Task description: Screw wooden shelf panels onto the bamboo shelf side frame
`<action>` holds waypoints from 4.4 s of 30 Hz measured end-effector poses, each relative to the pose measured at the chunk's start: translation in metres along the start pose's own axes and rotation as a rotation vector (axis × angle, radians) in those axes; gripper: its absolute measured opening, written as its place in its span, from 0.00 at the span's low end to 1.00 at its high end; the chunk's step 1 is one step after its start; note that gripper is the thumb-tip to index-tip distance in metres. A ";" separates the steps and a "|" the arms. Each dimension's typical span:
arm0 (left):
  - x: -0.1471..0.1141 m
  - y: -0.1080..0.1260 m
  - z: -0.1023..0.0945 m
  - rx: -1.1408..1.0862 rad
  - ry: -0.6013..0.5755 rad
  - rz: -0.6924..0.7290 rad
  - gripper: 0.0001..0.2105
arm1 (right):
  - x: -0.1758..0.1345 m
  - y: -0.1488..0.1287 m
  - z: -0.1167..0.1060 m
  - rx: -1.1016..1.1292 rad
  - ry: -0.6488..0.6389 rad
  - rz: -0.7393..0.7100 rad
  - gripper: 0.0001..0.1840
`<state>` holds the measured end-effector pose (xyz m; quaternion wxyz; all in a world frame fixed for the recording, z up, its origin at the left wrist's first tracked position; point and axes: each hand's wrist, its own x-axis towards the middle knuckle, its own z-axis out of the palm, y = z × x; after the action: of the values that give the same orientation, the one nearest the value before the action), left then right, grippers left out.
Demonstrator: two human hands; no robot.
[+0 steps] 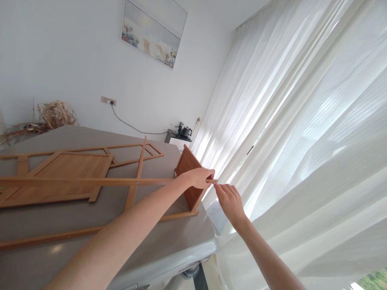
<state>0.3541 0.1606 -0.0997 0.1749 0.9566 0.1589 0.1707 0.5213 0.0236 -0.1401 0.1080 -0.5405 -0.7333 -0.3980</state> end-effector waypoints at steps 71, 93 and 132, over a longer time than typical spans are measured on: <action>0.003 -0.008 0.007 -0.028 0.041 0.018 0.10 | 0.003 0.002 -0.001 -0.142 0.095 -0.126 0.19; 0.005 -0.009 0.008 -0.043 0.019 0.000 0.10 | 0.000 0.010 0.004 -0.003 0.053 -0.047 0.20; 0.007 -0.011 0.010 -0.052 0.051 0.017 0.09 | -0.003 0.007 0.006 0.148 0.046 0.090 0.10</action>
<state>0.3612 0.1703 -0.1115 0.1940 0.9483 0.1508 0.2007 0.5300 0.0263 -0.1426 0.1823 -0.5542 -0.7331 -0.3496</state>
